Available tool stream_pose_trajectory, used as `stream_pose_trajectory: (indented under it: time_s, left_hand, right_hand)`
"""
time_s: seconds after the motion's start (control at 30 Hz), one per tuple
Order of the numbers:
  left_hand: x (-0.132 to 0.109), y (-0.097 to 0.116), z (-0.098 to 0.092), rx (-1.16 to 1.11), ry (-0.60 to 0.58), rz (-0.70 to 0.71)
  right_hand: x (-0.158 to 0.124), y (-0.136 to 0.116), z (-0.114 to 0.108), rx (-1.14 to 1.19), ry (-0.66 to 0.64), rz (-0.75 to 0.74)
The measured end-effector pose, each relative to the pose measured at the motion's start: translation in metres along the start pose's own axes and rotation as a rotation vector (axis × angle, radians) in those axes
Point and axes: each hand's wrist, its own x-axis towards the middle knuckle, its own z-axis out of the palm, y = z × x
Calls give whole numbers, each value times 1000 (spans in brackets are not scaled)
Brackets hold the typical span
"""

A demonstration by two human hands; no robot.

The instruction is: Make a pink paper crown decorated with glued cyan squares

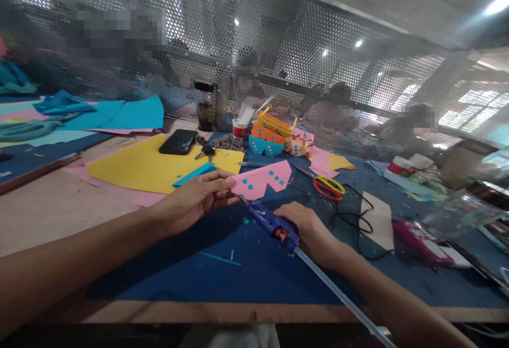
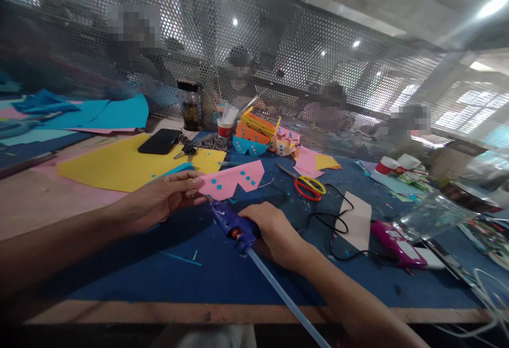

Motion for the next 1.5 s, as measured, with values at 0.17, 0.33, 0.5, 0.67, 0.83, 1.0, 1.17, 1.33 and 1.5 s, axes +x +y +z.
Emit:
stream_pose_trajectory:
  time_s: [0.17,0.33,0.5,0.67,0.83,1.0,1.17,1.33,1.5]
  left_hand:
    - [-1,0,1,8,-1,2]
    - [-1,1,3,14,18,-7]
    - [-2,3,4,54,42,-23]
    - [-3,4,4,110,74,-25]
    - [-4,6,9,156,113,-30]
    - [-5,7,11,220,129,-44]
    - [-3,5,5,294,67,-20]
    - [3,2,-2,447,26,24]
    - [11,1,-8,542,42,59]
  right_hand:
    - [0,2,1,1,22,-20]
    - [-2,2,0,23,14,5]
    - [-4,7,5,29,77,30]
    - [-3,10,8,19,105,41]
    - [-4,10,8,38,76,38]
    - [-5,13,9,33,85,27]
    - [-6,13,9,42,91,10]
    - [-4,9,6,45,115,30]
    - [1,-2,1,77,153,105]
